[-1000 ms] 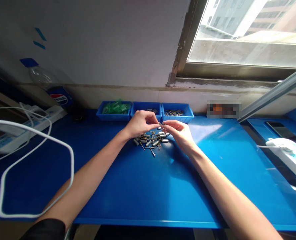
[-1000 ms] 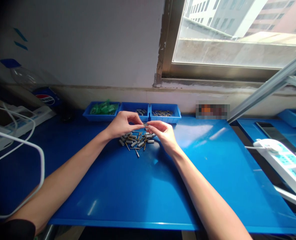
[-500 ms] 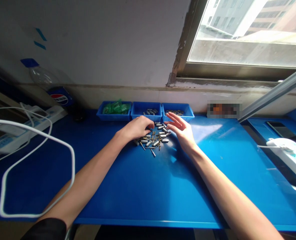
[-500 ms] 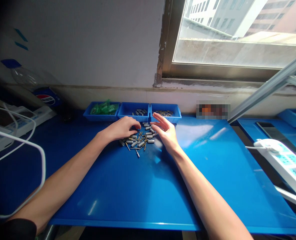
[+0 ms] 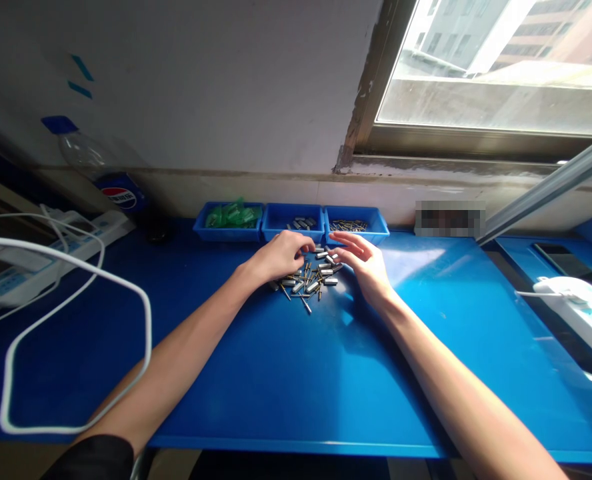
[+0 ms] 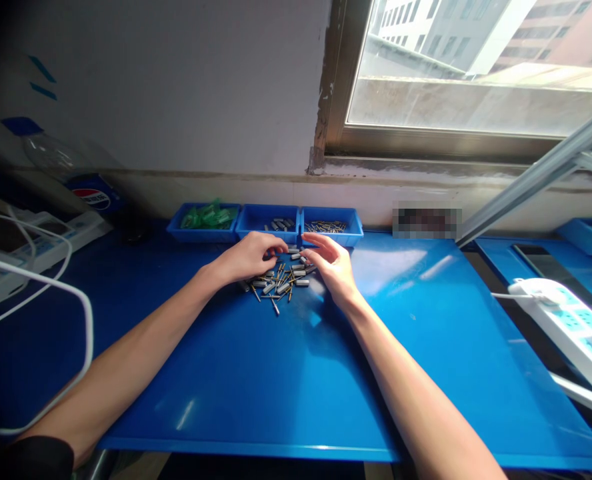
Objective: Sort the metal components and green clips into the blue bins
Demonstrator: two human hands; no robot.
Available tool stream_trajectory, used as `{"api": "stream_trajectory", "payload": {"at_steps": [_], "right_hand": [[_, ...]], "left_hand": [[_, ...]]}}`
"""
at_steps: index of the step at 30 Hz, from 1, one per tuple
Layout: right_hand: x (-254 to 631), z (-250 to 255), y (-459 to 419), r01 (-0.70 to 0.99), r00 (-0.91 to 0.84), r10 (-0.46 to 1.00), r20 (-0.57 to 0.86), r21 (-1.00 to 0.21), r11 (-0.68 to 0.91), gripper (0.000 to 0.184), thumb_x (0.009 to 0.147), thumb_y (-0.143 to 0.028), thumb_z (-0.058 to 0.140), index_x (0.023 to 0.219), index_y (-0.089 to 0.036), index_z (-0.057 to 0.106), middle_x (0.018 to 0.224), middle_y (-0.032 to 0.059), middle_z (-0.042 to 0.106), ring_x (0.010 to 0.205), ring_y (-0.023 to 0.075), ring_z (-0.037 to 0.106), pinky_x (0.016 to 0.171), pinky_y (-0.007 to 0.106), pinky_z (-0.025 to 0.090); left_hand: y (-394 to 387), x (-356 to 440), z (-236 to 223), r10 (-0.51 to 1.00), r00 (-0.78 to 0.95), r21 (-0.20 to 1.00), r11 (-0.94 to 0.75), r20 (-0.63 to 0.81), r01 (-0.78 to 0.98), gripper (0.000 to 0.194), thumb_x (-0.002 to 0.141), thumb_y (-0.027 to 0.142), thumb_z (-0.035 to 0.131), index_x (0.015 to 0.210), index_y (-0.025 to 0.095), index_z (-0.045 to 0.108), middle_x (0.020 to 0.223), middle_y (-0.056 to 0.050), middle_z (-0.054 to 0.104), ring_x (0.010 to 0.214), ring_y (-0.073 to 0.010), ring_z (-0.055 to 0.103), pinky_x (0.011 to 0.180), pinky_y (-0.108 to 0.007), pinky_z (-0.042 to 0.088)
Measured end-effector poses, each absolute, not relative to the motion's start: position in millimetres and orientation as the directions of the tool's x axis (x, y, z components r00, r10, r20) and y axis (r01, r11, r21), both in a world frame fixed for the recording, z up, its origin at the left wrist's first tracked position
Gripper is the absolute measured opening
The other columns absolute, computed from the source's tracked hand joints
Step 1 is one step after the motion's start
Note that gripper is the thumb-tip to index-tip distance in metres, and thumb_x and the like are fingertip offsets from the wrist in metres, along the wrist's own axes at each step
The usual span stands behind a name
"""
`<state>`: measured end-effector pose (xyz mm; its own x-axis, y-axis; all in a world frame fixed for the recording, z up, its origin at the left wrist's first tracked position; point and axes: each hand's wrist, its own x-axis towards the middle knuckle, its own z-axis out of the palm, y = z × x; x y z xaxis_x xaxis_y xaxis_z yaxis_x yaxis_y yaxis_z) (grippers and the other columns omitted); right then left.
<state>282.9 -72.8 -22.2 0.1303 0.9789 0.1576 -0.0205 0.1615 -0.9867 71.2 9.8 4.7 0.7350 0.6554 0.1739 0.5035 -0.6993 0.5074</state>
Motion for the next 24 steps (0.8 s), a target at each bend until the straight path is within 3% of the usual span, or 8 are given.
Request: {"api": "stream_trajectory", "payload": {"at_steps": [6,9,12,20,24], "right_hand": [[283.1,-23.6,-73.5,-0.03,0.118,0.983,0.144,-0.988,0.148,0.036,0.085,-0.042,0.08,0.118,-0.027,0.075,0.123,0.0066,0.079,0.096,0.024,0.076,0.087,0.041,0.062],[283.5,-23.7,-73.3,-0.026,0.114,0.984,0.135,-0.99,0.139,0.035,0.085,-0.042,0.08,0.116,-0.026,0.076,0.113,0.0067,0.081,0.093,0.0231,0.076,0.083,0.039,0.062],[282.4,-23.4,-73.4,-0.026,0.086,0.988,0.129,-0.991,0.132,0.034,0.084,-0.042,0.081,0.114,-0.026,0.077,0.104,0.0057,0.082,0.091,0.0229,0.076,0.083,0.039,0.062],[279.3,-27.8,-74.2,-0.081,0.059,0.993,0.1,-0.991,0.105,0.028,0.081,-0.044,0.087,0.104,-0.029,0.081,0.097,0.0035,0.083,0.089,0.0242,0.078,0.091,0.043,0.061],[281.2,-31.2,-71.6,-0.117,0.086,0.993,0.078,-0.989,0.088,0.027,0.08,-0.043,0.088,0.103,-0.029,0.082,0.095,0.003,0.082,0.089,0.0251,0.077,0.096,0.047,0.06]], "left_hand": [[6.4,72.8,16.9,0.706,0.626,0.689,-0.634,0.331,0.351,0.027,0.085,0.01,0.063,0.106,0.016,0.079,0.099,-0.006,0.082,0.088,-0.018,0.077,0.086,-0.028,0.061],[4.1,75.8,21.8,0.758,0.559,0.811,-0.535,0.335,0.239,0.016,0.084,0.021,0.074,0.097,0.014,0.08,0.096,-0.007,0.082,0.087,-0.0199,0.079,0.086,-0.03,0.064],[3.7,78.0,22.9,0.802,0.518,0.879,-0.442,0.299,0.178,0.021,0.079,0.029,0.083,0.091,0.012,0.08,0.093,-0.009,0.082,0.084,-0.0218,0.079,0.083,-0.032,0.065],[3.5,79.1,19.0,0.824,0.527,0.924,-0.342,0.208,0.17,0.03,0.076,0.037,0.086,0.092,0.013,0.079,0.087,-0.009,0.082,0.08,-0.0235,0.079,0.077,-0.033,0.065],[5.9,75.0,18.2,0.785,0.588,0.874,-0.41,0.193,0.261,0.025,0.08,0.034,0.082,0.096,0.015,0.078,0.089,-0.008,0.082,0.083,-0.0224,0.079,0.08,-0.031,0.063]]}}
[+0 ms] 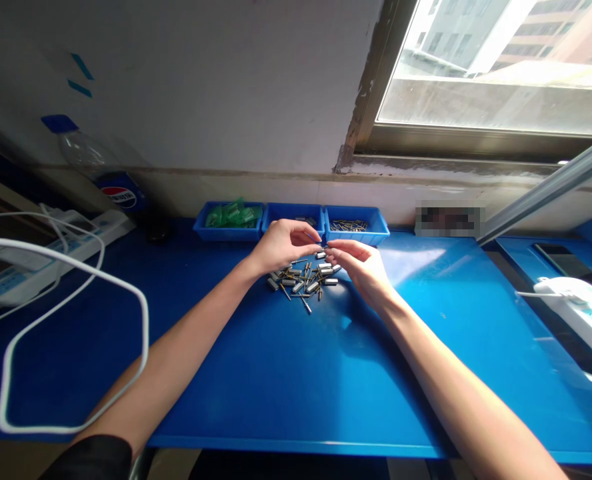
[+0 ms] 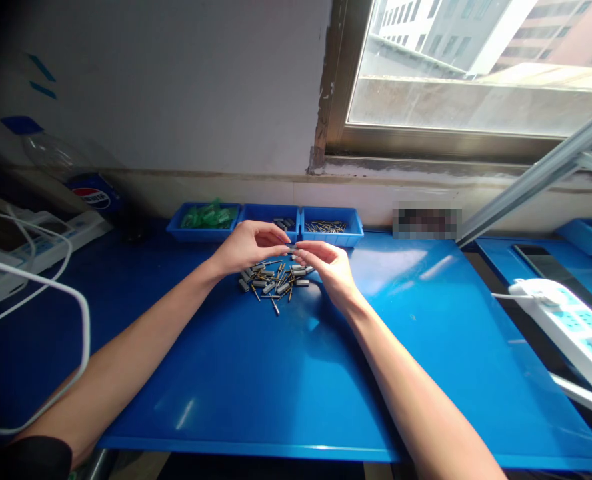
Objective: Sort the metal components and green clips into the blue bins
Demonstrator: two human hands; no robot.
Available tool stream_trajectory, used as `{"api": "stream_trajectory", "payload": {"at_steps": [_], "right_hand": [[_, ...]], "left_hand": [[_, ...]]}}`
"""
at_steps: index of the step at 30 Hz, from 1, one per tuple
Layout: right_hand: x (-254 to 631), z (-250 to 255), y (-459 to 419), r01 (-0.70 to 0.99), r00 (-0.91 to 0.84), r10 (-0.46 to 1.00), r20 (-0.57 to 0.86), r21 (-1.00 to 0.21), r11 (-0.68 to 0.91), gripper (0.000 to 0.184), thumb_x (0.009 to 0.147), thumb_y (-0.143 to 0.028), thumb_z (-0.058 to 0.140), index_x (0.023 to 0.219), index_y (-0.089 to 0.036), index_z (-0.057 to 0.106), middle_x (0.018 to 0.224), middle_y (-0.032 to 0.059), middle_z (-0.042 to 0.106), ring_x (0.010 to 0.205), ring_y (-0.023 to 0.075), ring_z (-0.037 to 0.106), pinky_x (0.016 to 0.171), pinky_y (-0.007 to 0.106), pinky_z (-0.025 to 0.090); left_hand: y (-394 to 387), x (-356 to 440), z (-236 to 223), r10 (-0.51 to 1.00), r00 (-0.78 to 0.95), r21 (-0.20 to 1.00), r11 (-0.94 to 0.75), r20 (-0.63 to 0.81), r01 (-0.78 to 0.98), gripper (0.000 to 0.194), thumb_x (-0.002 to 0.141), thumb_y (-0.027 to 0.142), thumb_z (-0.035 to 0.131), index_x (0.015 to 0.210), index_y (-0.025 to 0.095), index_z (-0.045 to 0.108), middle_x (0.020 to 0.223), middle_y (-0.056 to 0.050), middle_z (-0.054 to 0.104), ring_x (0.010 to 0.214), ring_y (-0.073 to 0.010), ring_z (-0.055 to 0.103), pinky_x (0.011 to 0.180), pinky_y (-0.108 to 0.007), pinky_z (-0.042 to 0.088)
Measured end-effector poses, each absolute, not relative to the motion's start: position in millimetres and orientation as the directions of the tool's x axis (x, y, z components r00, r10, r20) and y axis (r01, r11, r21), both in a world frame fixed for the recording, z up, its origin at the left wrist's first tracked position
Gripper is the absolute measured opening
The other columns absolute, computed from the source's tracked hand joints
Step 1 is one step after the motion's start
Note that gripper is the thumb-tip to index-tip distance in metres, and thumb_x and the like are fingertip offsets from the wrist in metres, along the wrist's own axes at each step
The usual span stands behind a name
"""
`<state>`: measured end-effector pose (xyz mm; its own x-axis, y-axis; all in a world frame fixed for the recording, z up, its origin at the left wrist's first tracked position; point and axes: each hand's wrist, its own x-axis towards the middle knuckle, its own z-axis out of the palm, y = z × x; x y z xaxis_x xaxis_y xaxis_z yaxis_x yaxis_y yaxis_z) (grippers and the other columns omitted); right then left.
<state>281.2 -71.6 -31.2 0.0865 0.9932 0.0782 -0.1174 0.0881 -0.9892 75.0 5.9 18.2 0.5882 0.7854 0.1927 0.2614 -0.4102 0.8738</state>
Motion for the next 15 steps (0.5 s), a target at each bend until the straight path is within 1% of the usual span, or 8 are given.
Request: {"api": "stream_trajectory", "payload": {"at_steps": [3,5,8,11,15], "right_hand": [[281.9,-29.4,-70.7,-0.105,0.143,0.984,0.103,-0.987,0.119,0.028,0.082,-0.043,0.085,0.106,-0.029,0.082,0.102,0.0035,0.082,0.094,0.0263,0.078,0.099,0.048,0.06],[282.5,-26.5,-70.6,-0.112,0.175,0.976,0.131,-0.982,0.152,0.032,0.082,-0.042,0.085,0.112,-0.03,0.08,0.116,0.0045,0.081,0.102,0.0274,0.077,0.1,0.048,0.059],[284.1,-23.3,-70.4,-0.127,0.182,0.973,0.139,-0.978,0.164,0.043,0.081,-0.039,0.085,0.122,-0.032,0.076,0.136,0.0058,0.074,0.113,0.0292,0.075,0.102,0.049,0.059],[285.7,-24.2,-69.8,-0.117,0.167,0.977,0.134,-0.981,0.154,0.045,0.082,-0.039,0.084,0.126,-0.033,0.074,0.143,0.0067,0.069,0.113,0.0297,0.075,0.102,0.051,0.059],[286.2,-27.6,-69.4,-0.094,0.15,0.976,0.154,-0.981,0.17,0.04,0.084,-0.04,0.082,0.121,-0.03,0.075,0.137,0.0076,0.072,0.106,0.0286,0.076,0.096,0.049,0.061]], "left_hand": [[10.6,67.6,16.3,0.745,0.645,0.742,-0.528,0.172,0.413,0.019,0.083,0.03,0.077,0.097,0.016,0.079,0.085,-0.006,0.081,0.08,-0.02,0.077,0.076,-0.027,0.06],[13.7,62.4,14.0,0.713,0.693,0.636,-0.584,0.105,0.504,0.018,0.081,0.024,0.076,0.097,0.017,0.08,0.089,-0.006,0.081,0.081,-0.0199,0.075,0.073,-0.026,0.057],[15.7,58.7,10.6,0.686,0.727,0.514,-0.634,0.029,0.578,0.022,0.078,0.016,0.074,0.099,0.018,0.08,0.096,-0.006,0.08,0.085,-0.0207,0.074,0.074,-0.026,0.055],[14.0,60.8,9.5,0.685,0.728,0.454,-0.657,0.026,0.602,0.022,0.08,0.011,0.068,0.097,0.018,0.08,0.091,-0.006,0.079,0.081,-0.0197,0.073,0.07,-0.025,0.052],[11.8,65.6,8.4,0.663,0.747,0.421,-0.695,0.06,0.583,0.026,0.08,0.006,0.064,0.097,0.017,0.079,0.089,-0.006,0.078,0.077,-0.018,0.07,0.067,-0.024,0.049]]}}
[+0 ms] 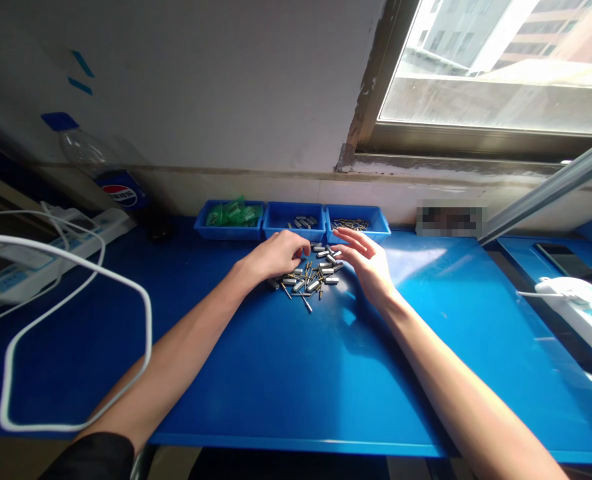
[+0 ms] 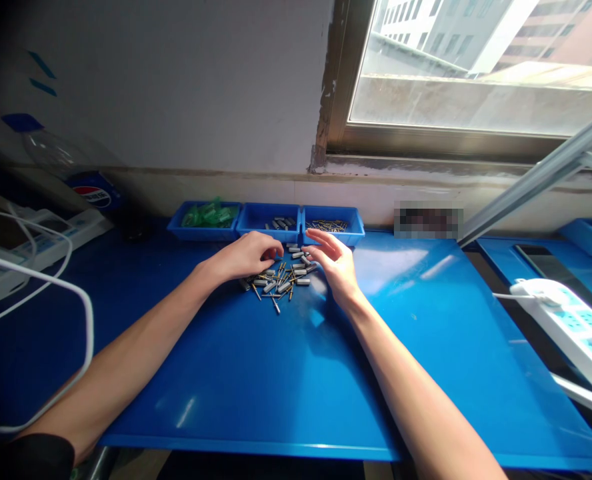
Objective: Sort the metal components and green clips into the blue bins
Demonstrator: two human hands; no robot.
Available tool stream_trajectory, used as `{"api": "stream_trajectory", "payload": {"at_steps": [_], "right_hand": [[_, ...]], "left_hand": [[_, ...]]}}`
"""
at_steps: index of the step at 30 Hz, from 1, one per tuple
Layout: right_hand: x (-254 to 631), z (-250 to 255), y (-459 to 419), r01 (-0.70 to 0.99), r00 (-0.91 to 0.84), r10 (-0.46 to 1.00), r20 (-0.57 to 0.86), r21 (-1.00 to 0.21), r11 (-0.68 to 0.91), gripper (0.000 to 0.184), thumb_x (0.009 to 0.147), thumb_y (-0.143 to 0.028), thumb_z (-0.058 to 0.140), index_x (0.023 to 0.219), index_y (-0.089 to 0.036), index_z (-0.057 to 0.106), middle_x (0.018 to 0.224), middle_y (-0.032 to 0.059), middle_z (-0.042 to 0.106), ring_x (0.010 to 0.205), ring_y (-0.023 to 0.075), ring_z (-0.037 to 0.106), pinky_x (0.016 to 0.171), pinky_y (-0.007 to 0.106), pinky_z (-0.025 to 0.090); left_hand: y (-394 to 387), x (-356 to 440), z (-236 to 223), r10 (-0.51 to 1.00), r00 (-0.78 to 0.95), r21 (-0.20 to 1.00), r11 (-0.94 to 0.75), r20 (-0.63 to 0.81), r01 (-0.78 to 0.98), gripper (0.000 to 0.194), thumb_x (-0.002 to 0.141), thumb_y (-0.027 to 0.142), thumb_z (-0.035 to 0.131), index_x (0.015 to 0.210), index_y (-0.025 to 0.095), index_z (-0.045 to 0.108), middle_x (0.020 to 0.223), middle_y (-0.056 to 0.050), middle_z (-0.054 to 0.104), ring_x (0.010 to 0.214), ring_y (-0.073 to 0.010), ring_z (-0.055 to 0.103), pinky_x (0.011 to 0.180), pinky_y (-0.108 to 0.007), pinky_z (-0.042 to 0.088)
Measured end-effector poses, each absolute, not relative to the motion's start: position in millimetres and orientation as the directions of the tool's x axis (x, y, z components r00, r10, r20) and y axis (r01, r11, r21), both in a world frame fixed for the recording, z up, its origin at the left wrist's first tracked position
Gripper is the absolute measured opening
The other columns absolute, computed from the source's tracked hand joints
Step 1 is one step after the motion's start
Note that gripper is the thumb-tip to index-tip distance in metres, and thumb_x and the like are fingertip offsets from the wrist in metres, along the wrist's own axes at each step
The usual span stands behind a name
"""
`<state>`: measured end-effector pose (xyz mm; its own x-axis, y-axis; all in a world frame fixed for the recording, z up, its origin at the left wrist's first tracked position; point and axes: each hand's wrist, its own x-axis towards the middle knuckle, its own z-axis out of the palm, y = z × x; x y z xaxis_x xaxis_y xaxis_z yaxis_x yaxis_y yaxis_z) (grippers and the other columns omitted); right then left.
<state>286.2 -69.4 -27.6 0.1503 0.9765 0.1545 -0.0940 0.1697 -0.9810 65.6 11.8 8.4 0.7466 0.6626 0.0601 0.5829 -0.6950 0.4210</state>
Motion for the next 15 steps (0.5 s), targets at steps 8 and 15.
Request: {"api": "stream_trajectory", "payload": {"at_steps": [8,15], "right_hand": [[285.9,-27.3,-69.6,-0.091,0.153,0.975,0.162,-0.98,0.177,0.038,0.082,-0.041,0.082,0.117,-0.027,0.076,0.131,0.0084,0.075,0.099,0.0259,0.075,0.091,0.044,0.061],[284.1,-25.1,-71.0,-0.018,0.137,0.978,0.155,-0.987,0.159,0.036,0.084,-0.043,0.081,0.115,-0.025,0.076,0.114,0.0078,0.081,0.095,0.0239,0.076,0.089,0.041,0.061]], "left_hand": [[13.3,67.1,8.7,0.645,0.736,0.514,-0.711,0.205,0.48,0.031,0.087,0.008,0.06,0.111,0.016,0.078,0.095,-0.006,0.08,0.085,-0.0178,0.074,0.079,-0.024,0.054],[5.8,73.9,17.9,0.721,0.605,0.773,-0.578,0.336,0.259,0.017,0.084,0.024,0.077,0.098,0.014,0.079,0.093,-0.007,0.081,0.082,-0.0178,0.076,0.081,-0.027,0.062]]}}
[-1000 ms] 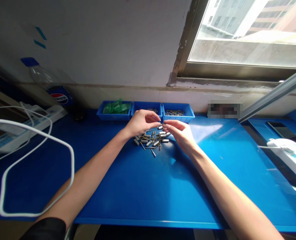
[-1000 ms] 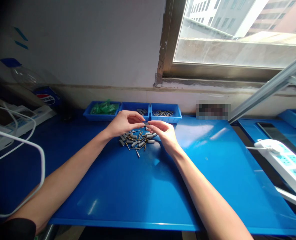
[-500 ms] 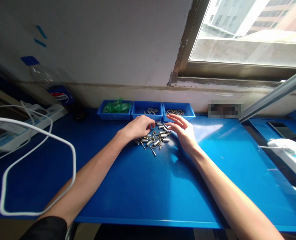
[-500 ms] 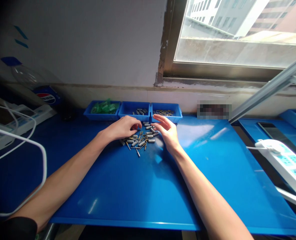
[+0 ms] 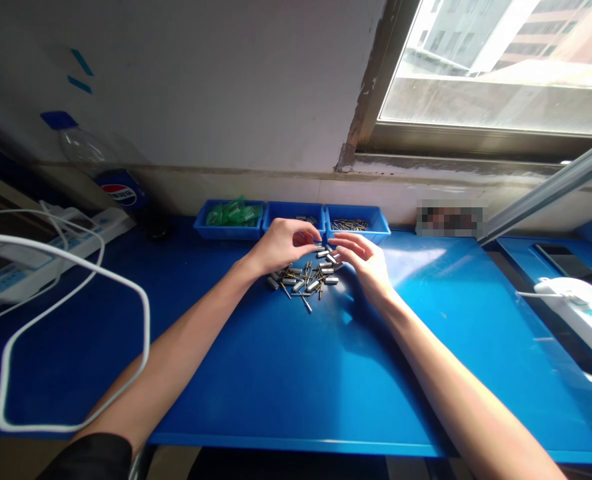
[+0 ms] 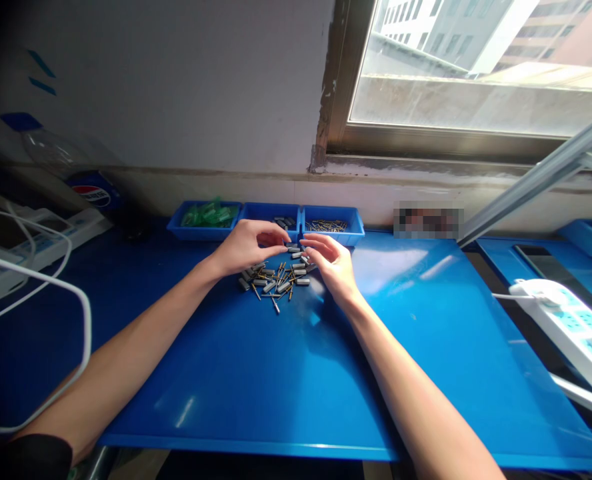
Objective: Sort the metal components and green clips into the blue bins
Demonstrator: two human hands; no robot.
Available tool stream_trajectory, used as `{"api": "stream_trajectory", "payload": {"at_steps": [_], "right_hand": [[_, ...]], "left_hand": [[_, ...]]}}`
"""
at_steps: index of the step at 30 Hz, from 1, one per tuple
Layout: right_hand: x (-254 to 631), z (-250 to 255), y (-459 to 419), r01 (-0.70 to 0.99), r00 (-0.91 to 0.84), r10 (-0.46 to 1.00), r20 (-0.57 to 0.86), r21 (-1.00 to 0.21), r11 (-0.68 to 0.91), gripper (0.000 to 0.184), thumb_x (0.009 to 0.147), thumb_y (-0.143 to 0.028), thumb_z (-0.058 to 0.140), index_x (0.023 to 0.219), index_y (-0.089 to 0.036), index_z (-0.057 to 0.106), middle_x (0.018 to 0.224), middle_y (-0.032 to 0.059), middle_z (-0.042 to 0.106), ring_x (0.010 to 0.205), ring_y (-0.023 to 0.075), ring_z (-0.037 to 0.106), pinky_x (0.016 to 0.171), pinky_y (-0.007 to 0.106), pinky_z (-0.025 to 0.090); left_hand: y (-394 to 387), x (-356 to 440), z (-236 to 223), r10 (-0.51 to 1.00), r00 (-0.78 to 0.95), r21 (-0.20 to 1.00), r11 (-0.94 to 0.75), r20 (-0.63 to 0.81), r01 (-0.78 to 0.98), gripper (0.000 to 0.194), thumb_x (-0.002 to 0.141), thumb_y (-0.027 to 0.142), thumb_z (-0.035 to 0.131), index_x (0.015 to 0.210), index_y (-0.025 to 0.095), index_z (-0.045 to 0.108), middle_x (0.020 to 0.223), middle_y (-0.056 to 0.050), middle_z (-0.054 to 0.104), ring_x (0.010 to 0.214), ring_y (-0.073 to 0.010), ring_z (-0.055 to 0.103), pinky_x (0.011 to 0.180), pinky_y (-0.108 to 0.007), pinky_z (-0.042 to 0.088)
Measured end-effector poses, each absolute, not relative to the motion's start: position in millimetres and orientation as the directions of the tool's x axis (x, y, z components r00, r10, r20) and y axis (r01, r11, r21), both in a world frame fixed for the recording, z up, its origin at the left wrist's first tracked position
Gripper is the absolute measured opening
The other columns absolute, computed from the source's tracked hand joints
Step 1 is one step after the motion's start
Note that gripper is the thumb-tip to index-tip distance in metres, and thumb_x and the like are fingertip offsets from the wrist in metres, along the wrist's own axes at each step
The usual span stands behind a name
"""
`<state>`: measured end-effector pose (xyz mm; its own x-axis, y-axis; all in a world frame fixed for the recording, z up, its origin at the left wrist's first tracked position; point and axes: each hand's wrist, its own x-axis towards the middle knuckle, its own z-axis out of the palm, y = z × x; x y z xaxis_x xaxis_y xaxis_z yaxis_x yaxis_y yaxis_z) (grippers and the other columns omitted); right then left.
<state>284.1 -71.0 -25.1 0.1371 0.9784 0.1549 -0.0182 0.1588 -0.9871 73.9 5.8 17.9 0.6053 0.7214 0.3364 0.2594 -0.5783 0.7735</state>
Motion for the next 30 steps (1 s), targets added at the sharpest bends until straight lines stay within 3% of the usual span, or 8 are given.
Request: {"api": "stream_trajectory", "payload": {"at_steps": [4,13,22,26,30], "right_hand": [[281.2,-24.9,-72.3,0.021,0.073,0.987,0.146,-0.989,0.145,0.037,0.083,-0.045,0.083,0.113,-0.025,0.077,0.103,0.0064,0.082,0.094,0.0239,0.077,0.09,0.04,0.061],[278.5,-23.1,-75.2,0.003,0.044,0.995,0.091,-0.996,0.091,0.03,0.079,-0.046,0.087,0.099,-0.023,0.082,0.089,0.0046,0.081,0.083,0.022,0.075,0.084,0.039,0.06],[280.7,-26.0,-73.0,0.001,0.062,0.996,0.065,-0.998,0.065,0.033,0.079,-0.048,0.087,0.099,-0.023,0.083,0.085,0.004,0.08,0.079,0.0219,0.073,0.085,0.04,0.059],[284.4,-30.2,-69.6,-0.062,0.202,0.972,0.124,-0.988,0.139,0.039,0.08,-0.047,0.086,0.113,-0.026,0.079,0.111,0.007,0.081,0.102,0.0274,0.077,0.103,0.048,0.057],[288.5,-33.0,-67.3,-0.096,0.177,0.972,0.153,-0.98,0.172,0.051,0.083,-0.047,0.084,0.131,-0.034,0.07,0.138,0.0073,0.073,0.12,0.0307,0.074,0.112,0.055,0.054]], "left_hand": [[3.2,76.7,21.7,0.77,0.551,0.846,-0.495,0.322,0.198,0.024,0.079,0.029,0.084,0.095,0.012,0.079,0.093,-0.008,0.08,0.081,-0.0176,0.076,0.076,-0.026,0.063],[1.1,77.0,23.0,0.773,0.573,0.875,-0.446,0.272,0.186,0.042,0.068,0.038,0.094,0.096,0.011,0.077,0.088,-0.007,0.077,0.079,-0.0178,0.075,0.072,-0.025,0.063],[5.5,72.9,22.3,0.767,0.6,0.835,-0.471,0.227,0.286,0.031,0.084,0.041,0.08,0.098,0.013,0.077,0.089,-0.008,0.079,0.074,-0.017,0.074,0.07,-0.026,0.06],[10.8,63.1,24.2,0.718,0.68,0.708,-0.557,0.147,0.435,0.021,0.087,0.034,0.074,0.097,0.015,0.079,0.091,-0.007,0.08,0.081,-0.0186,0.074,0.074,-0.026,0.057],[12.3,58.4,24.9,0.608,0.794,0.574,-0.651,0.0,0.497,0.017,0.083,0.022,0.074,0.096,0.015,0.081,0.096,-0.007,0.08,0.089,-0.0199,0.073,0.074,-0.024,0.053]]}}
